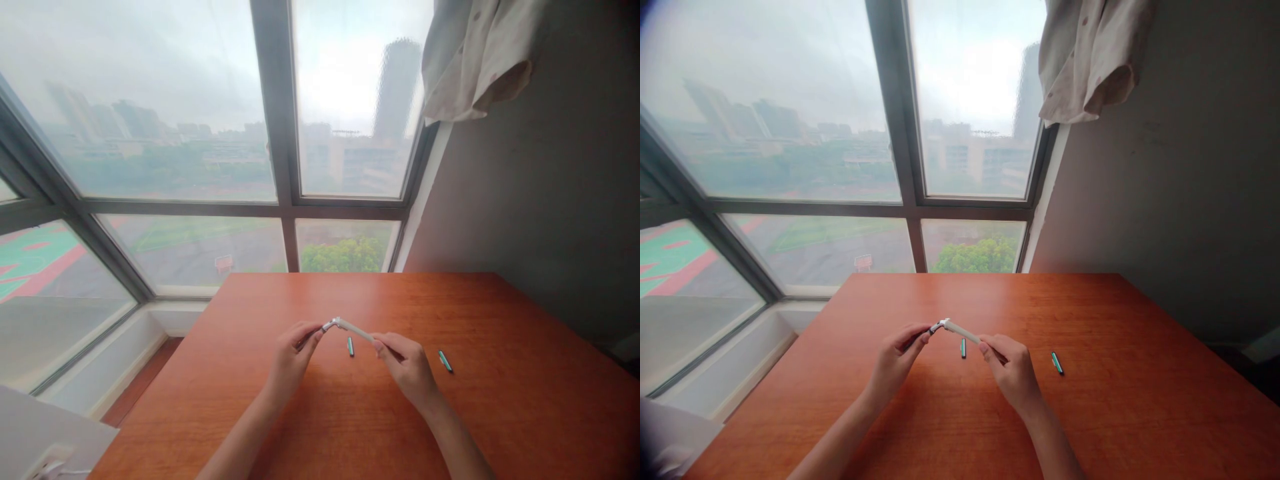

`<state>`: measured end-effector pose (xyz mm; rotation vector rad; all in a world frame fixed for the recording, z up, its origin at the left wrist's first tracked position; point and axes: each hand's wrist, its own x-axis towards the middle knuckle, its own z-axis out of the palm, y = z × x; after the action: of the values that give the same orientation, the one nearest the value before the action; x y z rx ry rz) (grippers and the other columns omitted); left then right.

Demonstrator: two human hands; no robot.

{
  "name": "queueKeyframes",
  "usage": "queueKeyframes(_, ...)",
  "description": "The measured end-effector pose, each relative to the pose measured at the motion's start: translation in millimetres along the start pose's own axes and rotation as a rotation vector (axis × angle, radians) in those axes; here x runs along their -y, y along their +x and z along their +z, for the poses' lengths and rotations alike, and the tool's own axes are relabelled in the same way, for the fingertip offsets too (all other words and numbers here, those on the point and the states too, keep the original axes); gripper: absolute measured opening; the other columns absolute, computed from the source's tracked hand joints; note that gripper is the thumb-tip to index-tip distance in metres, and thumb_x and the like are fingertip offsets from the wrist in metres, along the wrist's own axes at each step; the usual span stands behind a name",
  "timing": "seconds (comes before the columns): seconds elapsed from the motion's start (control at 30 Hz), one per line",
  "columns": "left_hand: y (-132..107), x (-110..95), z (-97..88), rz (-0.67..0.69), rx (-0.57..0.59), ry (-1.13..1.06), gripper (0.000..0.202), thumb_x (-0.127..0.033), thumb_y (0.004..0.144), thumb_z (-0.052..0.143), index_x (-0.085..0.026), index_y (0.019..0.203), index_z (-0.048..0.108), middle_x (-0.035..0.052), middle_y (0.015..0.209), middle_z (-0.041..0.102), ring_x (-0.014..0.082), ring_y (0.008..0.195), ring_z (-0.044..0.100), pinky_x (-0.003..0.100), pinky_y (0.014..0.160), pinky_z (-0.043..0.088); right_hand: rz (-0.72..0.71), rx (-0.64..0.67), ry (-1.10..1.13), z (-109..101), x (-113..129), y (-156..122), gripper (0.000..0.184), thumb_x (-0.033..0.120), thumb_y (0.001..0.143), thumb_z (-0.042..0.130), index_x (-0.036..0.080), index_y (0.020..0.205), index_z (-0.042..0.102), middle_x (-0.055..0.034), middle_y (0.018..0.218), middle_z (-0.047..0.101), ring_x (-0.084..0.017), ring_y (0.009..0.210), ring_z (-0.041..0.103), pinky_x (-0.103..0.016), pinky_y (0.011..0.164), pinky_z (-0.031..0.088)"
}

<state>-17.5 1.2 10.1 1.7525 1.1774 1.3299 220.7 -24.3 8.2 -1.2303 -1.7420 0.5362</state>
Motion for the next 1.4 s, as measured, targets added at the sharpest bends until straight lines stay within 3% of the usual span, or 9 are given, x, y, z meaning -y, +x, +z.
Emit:
queueKeyframes(0.33, -0.7, -1.7, 2.0, -0.064, 0.042, -0.107, 0.021, -0.033, 0.084, 0.059, -0.017, 0.094, 0.070, 0.0060, 0.081, 0.066, 0.0174, 0.075, 0.058, 0.026, 0.069, 0.047, 0.029, -0.073, 0.001, 1.9, -8.5, 1.0, 0.028, 0.034, 0.090, 0.049, 0.017, 0.093, 0.072, -0.0042, 0.072, 0.066, -0.017, 0.066, 0.061, -0.024, 0.060, 0.046)
queueKeyframes(0.6, -3.0, -1.9, 10.4, -0.391, 0.108, -0.420, 0.031, -0.040, 0.077, 0.067, -0.016, 0.096, 0.071, 0.0068, 0.078, 0.068, 0.0160, 0.068, 0.057, 0.027, 0.066, 0.046, 0.025, -0.026, 0.096, 7.0, -2.0, -1.0, 0.028, 0.036, 0.090, 0.051, 0.018, 0.091, 0.072, -0.0031, 0.070, 0.064, -0.017, 0.066, 0.061, -0.023, 0.059, 0.046)
queueKeyframes(0.77, -3.9, -4.9, 11.9, -0.527, 0.105, -0.643, 0.034, -0.040, 0.073, 0.072, -0.014, 0.096, 0.070, 0.0063, 0.075, 0.066, 0.0122, 0.064, 0.055, 0.024, 0.064, 0.043, 0.040, -0.072, 0.079, 6.8, -7.1, -0.4, 0.026, 0.034, 0.089, 0.053, 0.018, 0.095, 0.072, -0.0045, 0.076, 0.067, -0.018, 0.071, 0.062, -0.024, 0.063, 0.047)
queueKeyframes(1.03, -6.2, -7.6, 14.0, -0.606, 0.160, -0.683, 0.036, -0.041, 0.073, 0.072, -0.013, 0.096, 0.069, 0.0071, 0.077, 0.065, 0.0112, 0.063, 0.055, 0.023, 0.062, 0.041, 0.043, -0.069, 0.132, 7.2, -4.5, -0.5, 0.024, 0.034, 0.088, 0.054, 0.019, 0.097, 0.071, -0.0055, 0.082, 0.069, -0.018, 0.074, 0.064, -0.024, 0.065, 0.049)
queueKeyframes(1.2, -7.4, -8.1, 18.3, -0.564, 0.208, -0.691, 0.032, -0.037, 0.074, 0.072, -0.014, 0.095, 0.070, 0.0052, 0.075, 0.063, 0.0096, 0.062, 0.052, 0.020, 0.059, 0.038, 0.020, -0.041, 0.105, 8.1, -5.8, -1.4, 0.023, 0.033, 0.089, 0.054, 0.019, 0.095, 0.072, -0.0056, 0.082, 0.070, -0.018, 0.074, 0.064, -0.024, 0.066, 0.050)
queueKeyframes(1.4, -4.9, -10.8, 15.3, -0.621, 0.185, -0.749, 0.033, -0.038, 0.071, 0.074, -0.013, 0.093, 0.070, 0.0045, 0.074, 0.062, 0.0080, 0.059, 0.051, 0.019, 0.056, 0.037, -0.004, -0.084, 0.049, 8.9, -11.2, -0.2, 0.022, 0.032, 0.089, 0.054, 0.020, 0.095, 0.072, -0.0061, 0.086, 0.070, -0.019, 0.078, 0.065, -0.025, 0.069, 0.050)
